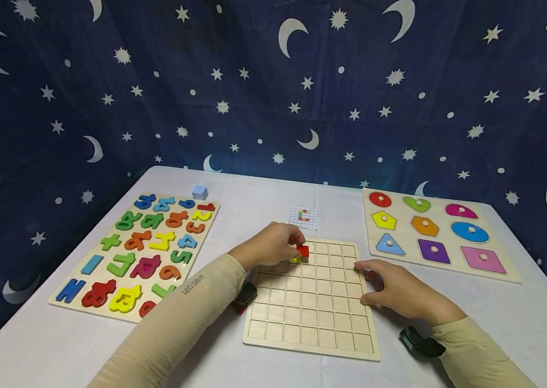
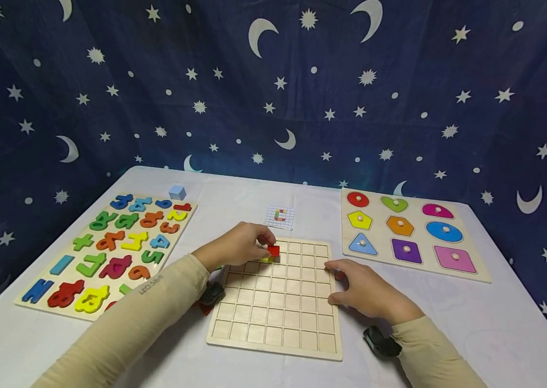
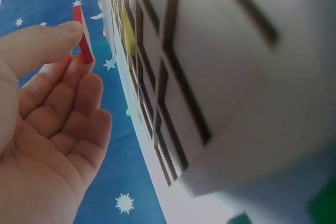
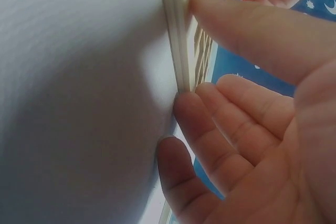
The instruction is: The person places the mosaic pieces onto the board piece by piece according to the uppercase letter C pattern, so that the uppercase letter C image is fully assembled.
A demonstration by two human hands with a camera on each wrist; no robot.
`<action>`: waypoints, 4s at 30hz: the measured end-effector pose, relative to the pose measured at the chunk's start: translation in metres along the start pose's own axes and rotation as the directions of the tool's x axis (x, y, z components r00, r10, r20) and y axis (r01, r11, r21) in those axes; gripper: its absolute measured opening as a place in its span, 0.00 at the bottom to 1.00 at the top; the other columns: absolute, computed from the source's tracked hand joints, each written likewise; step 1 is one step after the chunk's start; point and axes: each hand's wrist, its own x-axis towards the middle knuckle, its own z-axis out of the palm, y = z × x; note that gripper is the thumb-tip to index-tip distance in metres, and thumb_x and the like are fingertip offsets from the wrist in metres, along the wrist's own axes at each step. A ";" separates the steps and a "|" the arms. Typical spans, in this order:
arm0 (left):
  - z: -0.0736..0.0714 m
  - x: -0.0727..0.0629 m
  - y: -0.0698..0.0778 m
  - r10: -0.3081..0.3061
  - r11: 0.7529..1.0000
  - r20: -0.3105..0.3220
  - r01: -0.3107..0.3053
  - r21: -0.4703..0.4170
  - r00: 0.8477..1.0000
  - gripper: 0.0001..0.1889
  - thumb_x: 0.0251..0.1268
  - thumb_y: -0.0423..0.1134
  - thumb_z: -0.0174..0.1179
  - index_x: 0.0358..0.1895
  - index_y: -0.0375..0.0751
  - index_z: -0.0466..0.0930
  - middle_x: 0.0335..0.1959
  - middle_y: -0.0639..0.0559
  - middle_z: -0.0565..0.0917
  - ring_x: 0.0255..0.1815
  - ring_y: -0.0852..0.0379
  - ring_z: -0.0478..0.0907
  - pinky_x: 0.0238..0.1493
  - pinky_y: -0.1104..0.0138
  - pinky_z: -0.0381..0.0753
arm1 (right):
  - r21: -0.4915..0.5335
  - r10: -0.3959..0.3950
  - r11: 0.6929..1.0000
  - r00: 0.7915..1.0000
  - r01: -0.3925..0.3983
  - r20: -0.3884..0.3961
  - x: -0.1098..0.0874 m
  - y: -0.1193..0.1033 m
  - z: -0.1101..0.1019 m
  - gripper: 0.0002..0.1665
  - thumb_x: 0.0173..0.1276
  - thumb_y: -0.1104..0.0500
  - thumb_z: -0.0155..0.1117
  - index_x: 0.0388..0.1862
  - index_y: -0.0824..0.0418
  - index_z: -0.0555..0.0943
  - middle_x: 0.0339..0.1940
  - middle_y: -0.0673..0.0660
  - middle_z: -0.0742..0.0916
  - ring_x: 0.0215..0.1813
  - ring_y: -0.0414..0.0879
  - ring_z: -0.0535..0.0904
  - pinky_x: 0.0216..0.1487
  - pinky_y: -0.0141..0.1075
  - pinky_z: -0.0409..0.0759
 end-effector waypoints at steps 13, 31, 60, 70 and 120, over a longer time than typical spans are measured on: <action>0.011 0.008 0.006 0.041 0.999 0.010 -0.041 0.019 0.999 0.10 0.61 0.32 0.69 0.45 0.42 0.83 0.40 0.53 0.84 0.44 0.57 0.77 0.50 0.65 0.76 | -0.007 0.003 1.000 1.000 -0.003 0.005 0.001 0.000 -0.001 0.41 0.58 0.53 0.78 0.68 0.65 0.73 0.60 0.60 0.80 0.58 0.56 0.76 0.62 0.58 0.71; 0.018 0.012 0.005 0.057 0.994 0.034 -0.060 0.095 0.998 0.10 0.61 0.33 0.70 0.44 0.41 0.83 0.35 0.55 0.82 0.37 0.59 0.74 0.43 0.70 0.73 | -0.018 0.009 1.000 1.000 -0.009 0.008 0.001 -0.001 -0.001 0.41 0.58 0.53 0.78 0.68 0.64 0.73 0.60 0.59 0.81 0.57 0.55 0.76 0.62 0.58 0.71; 0.017 0.014 0.006 0.056 0.991 0.033 -0.060 0.123 0.998 0.12 0.60 0.34 0.71 0.46 0.41 0.84 0.36 0.55 0.82 0.38 0.59 0.75 0.45 0.70 0.74 | -0.010 0.003 1.000 1.000 -0.003 0.010 0.002 -0.001 -0.001 0.42 0.58 0.53 0.79 0.68 0.64 0.73 0.61 0.60 0.80 0.58 0.55 0.77 0.62 0.57 0.72; 0.010 0.013 0.009 0.043 0.998 0.035 -0.045 0.048 0.998 0.13 0.63 0.34 0.69 0.50 0.39 0.82 0.41 0.53 0.83 0.42 0.58 0.76 0.48 0.69 0.75 | -0.022 -0.005 1.000 1.000 0.005 0.007 0.002 -0.003 -0.002 0.42 0.58 0.53 0.79 0.68 0.65 0.73 0.60 0.60 0.81 0.57 0.55 0.77 0.61 0.57 0.73; -0.056 -0.082 -0.049 -0.121 0.993 -0.115 0.122 -0.002 0.986 0.25 0.65 0.39 0.68 0.64 0.37 0.77 0.60 0.41 0.79 0.62 0.42 0.73 0.61 0.49 0.73 | -0.005 -0.023 1.000 1.000 0.023 -0.004 -0.001 0.000 0.000 0.40 0.59 0.54 0.78 0.67 0.64 0.74 0.60 0.60 0.80 0.58 0.56 0.77 0.62 0.58 0.72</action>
